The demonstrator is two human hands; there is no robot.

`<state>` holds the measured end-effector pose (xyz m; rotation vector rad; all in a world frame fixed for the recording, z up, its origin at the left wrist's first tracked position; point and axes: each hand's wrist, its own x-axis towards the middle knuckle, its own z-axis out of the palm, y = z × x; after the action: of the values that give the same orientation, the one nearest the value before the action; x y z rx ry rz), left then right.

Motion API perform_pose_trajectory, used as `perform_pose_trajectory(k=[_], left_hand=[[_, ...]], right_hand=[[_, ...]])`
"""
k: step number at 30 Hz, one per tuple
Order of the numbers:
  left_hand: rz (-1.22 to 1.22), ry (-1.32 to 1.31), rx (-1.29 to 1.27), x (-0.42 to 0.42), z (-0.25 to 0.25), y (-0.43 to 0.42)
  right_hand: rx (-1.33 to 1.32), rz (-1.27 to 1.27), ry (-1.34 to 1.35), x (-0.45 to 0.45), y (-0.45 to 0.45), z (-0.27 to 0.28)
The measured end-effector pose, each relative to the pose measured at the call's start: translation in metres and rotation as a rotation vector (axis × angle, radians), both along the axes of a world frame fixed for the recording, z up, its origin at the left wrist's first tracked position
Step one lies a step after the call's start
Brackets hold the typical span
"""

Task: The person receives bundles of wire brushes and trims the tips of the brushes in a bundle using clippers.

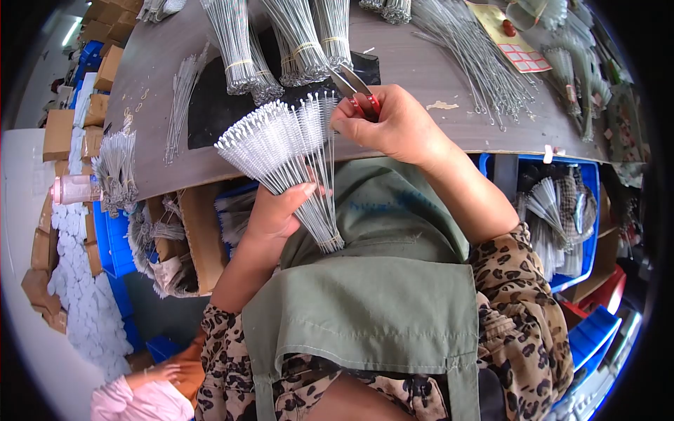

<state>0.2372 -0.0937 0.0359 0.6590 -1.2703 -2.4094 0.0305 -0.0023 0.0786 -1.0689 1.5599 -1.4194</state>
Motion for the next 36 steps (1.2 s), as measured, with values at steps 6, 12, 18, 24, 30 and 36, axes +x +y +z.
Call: perform_pose_trajectory(k=[6,12,18,24,30,36], left_hand=[[0.003,0.015,0.011,-0.001,0.002,0.001],[0.006,0.008,0.009,0.001,0.003,0.002],[-0.001,-0.002,0.013,0.000,0.002,0.001],[-0.022,0.010,0.004,0.001,0.004,-0.004],[-0.082,0.063,0.006,-0.001,0.009,-0.010],[-0.120,0.028,-0.007,-0.004,0.008,-0.009]], right_hand=[[-0.043,-0.051,0.186,0.008,0.000,0.006],[-0.040,0.005,0.118,0.003,-0.001,0.009],[-0.035,0.136,-0.152,-0.006,-0.002,0.002],[-0.050,0.479,-0.307,-0.023,0.014,0.011],[0.080,0.500,-0.363,-0.041,0.027,0.010],[0.128,0.578,-0.436,-0.052,0.029,0.008]])
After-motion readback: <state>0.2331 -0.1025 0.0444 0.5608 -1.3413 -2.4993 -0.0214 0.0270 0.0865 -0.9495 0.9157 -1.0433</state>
